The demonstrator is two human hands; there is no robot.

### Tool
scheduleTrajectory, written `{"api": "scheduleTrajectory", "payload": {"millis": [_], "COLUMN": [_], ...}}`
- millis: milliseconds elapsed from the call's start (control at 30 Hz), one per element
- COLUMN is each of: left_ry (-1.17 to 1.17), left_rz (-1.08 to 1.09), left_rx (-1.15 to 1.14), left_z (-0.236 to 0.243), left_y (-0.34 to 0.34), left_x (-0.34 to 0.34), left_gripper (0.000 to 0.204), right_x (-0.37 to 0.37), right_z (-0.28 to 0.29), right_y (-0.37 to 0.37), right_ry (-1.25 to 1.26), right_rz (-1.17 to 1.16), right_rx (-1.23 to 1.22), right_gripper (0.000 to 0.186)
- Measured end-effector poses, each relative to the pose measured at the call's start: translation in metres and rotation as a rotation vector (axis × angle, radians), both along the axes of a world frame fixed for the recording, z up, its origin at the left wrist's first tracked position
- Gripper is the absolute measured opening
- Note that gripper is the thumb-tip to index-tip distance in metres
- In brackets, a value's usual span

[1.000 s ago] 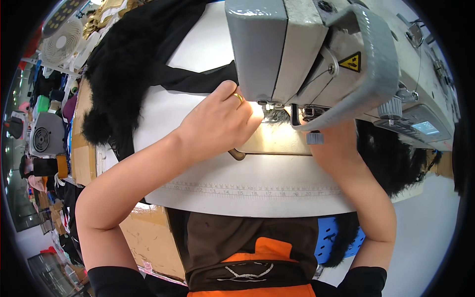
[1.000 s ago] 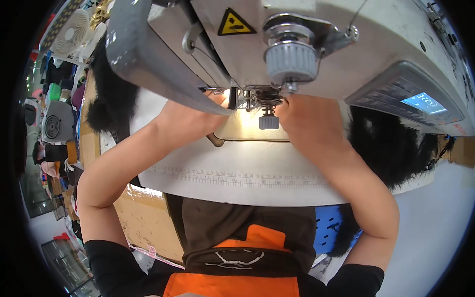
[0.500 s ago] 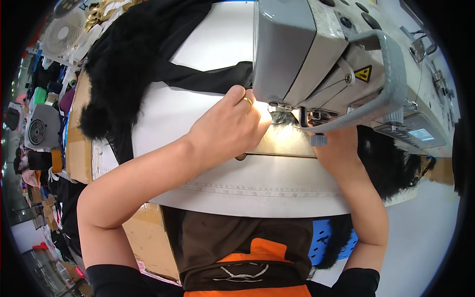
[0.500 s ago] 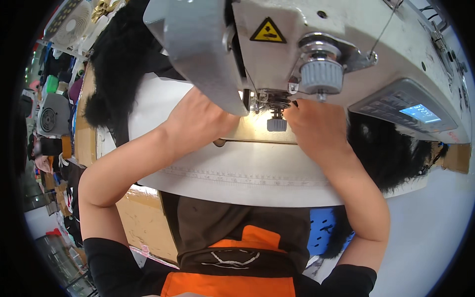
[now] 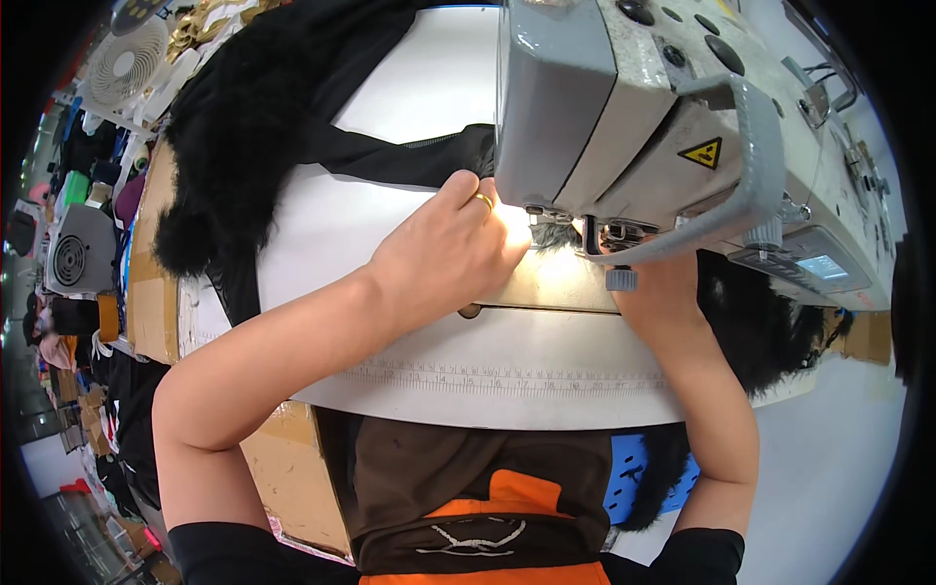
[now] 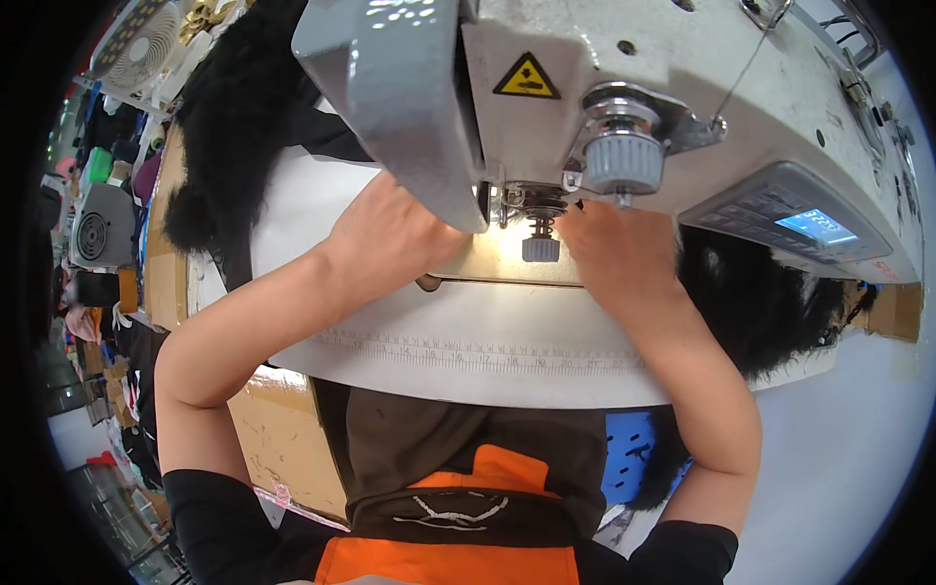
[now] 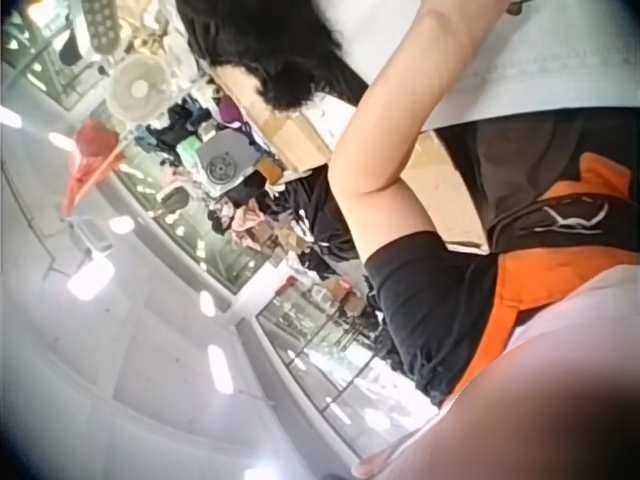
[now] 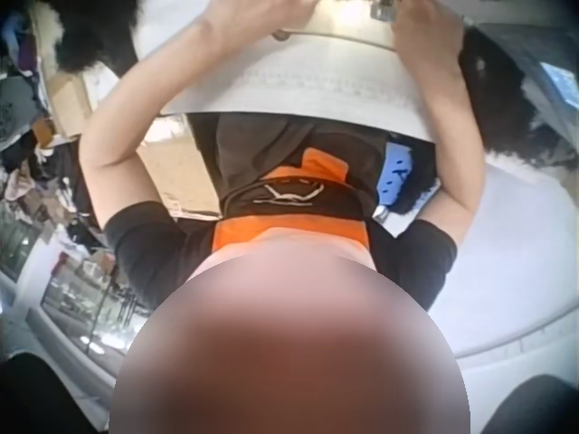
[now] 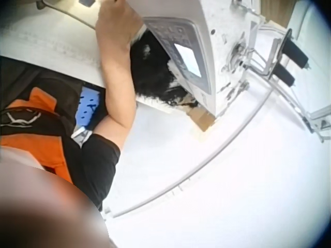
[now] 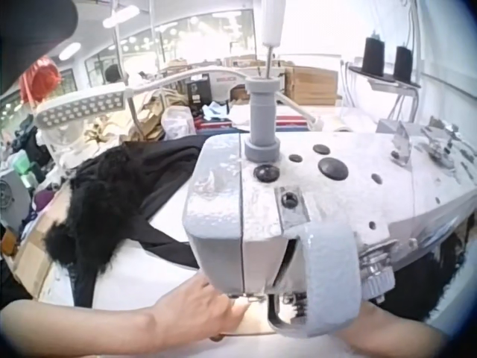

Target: Sewing fur trim onto a black fabric component using an industrial sewing machine.

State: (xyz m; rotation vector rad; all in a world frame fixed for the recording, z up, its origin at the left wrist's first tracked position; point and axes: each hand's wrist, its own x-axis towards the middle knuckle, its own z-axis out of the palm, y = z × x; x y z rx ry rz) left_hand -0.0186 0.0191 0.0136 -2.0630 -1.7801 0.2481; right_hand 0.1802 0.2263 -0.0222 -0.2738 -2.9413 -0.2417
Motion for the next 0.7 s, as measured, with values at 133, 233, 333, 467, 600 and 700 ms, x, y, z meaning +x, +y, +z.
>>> {"api": "scheduleTrajectory", "payload": {"millis": [133, 233, 333, 467, 600, 700], "left_ry": [0.037, 0.043, 0.039, -0.009, 0.038, 0.010], "left_rz": [0.006, -0.003, 0.008, 0.031, 0.018, 0.032], "left_rx": [-0.011, 0.026, 0.003, -0.023, 0.014, -0.024], "left_z": [-0.003, -0.004, -0.003, -0.002, -0.004, -0.004], "left_y": [0.000, -0.001, 0.000, 0.000, -0.002, 0.000], "left_x": [-0.001, -0.002, -0.001, 0.000, 0.000, 0.002], "left_gripper": [0.006, 0.007, 0.009, 0.012, 0.013, 0.011], "right_x": [-0.006, -0.010, -0.010, -0.012, -0.013, -0.012], "right_z": [0.009, 0.010, 0.014, 0.023, 0.026, 0.014], "right_y": [0.001, 0.000, -0.001, -0.006, -0.006, -0.001], "right_ry": [-0.033, 0.025, 0.074, 0.044, 0.046, 0.190], "right_rz": [0.018, 0.036, 0.056, 0.029, 0.062, 0.091], "right_rx": [-0.062, -0.055, -0.040, -0.128, -0.177, -0.199], "right_gripper": [0.024, 0.023, 0.019, 0.013, 0.007, 0.005]}}
